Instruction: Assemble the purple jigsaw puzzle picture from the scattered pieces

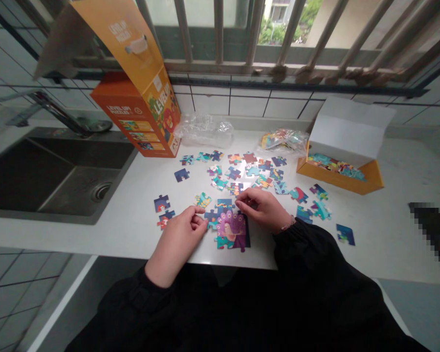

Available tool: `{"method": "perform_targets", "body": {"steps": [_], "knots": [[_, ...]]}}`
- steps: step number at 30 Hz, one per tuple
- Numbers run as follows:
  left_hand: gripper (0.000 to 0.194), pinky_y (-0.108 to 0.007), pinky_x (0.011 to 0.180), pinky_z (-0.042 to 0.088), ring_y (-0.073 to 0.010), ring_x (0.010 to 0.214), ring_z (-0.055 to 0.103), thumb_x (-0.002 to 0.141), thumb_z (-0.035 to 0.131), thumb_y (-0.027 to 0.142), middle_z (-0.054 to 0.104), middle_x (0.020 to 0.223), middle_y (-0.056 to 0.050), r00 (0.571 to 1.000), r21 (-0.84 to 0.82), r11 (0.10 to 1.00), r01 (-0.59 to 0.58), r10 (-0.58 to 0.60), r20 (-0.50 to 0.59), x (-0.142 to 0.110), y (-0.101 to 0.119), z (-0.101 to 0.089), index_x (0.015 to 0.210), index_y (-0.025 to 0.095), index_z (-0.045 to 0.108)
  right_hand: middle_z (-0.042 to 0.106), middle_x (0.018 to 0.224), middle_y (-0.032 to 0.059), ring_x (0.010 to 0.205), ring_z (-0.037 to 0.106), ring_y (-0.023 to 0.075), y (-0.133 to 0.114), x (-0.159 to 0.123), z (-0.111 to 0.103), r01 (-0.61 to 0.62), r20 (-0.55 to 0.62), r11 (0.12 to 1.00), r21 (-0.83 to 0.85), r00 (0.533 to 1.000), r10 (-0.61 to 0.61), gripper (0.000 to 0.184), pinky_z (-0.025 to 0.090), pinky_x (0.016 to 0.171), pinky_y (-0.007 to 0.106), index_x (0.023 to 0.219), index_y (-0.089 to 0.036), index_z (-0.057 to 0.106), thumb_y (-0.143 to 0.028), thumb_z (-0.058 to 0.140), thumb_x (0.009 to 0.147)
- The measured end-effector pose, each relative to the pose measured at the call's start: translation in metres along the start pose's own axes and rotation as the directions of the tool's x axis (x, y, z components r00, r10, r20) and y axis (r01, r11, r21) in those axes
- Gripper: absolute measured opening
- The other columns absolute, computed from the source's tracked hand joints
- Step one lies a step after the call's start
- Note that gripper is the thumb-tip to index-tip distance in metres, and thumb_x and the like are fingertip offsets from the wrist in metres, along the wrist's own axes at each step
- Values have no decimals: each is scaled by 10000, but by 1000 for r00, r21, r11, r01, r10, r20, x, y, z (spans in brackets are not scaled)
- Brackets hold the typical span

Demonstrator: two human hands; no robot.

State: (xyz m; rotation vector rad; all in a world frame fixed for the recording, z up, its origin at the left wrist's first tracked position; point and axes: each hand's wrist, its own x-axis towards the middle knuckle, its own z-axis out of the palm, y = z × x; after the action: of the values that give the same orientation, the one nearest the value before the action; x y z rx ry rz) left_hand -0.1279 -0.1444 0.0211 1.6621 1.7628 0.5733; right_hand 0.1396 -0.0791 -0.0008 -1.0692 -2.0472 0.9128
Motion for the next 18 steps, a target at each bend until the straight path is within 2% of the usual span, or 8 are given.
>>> {"method": "perform_targets", "body": {"steps": [8,11,13,15,17,18], "knots": [[198,-323,637,498,-218,666,724,926,675,292,753,762,-2,1000,164,986,-12,15,-15,-5,3,-1,1104,209,696,681,797,14,690,570,152,2,0,0,7,7,1000,-11,1000,-7,180,465,644,285,946,-229,705,-359,623,1040],[206,-352,683,534,-232,719,726,958,680,306,766,832,-32,993,219,971,-97,108,-40,-7,5,-2,1136,204,697,674,786,9,693,570,155,1,0,0,9,5,1000,-26,1000,-9,166,465,647,285,942,-232,702,-347,626,1035],[170,-409,824,577,-264,886,741,989,667,292,786,985,-80,960,259,930,-261,279,-35,-9,5,-2,1131,207,710,677,790,12,706,573,159,1,0,0,10,5,999,-40,1000,-9,164,470,655,287,940,-233,702,-347,628,1034],[165,-474,980,569,-297,1078,719,1022,643,270,778,1159,-113,890,280,851,-444,455,27,-11,3,-2,1151,210,726,685,805,17,719,578,162,1,-1,0,10,8,999,-47,1000,-9,169,475,664,289,939,-233,703,-350,629,1035],[204,-509,1048,550,-312,1186,691,1048,622,264,758,1264,-121,832,288,784,-550,546,104,-14,1,1,1213,217,731,688,814,18,723,582,162,1,-1,0,13,11,999,-45,1000,-13,171,475,667,290,940,-232,704,-351,627,1037],[227,-517,1056,546,-316,1209,684,1058,617,271,750,1294,-122,819,299,765,-570,560,129,-15,-1,2,1249,222,729,687,814,17,720,582,160,1,-1,0,16,12,999,-42,1000,-15,169,473,665,289,941,-232,703,-348,626,1037]]}}
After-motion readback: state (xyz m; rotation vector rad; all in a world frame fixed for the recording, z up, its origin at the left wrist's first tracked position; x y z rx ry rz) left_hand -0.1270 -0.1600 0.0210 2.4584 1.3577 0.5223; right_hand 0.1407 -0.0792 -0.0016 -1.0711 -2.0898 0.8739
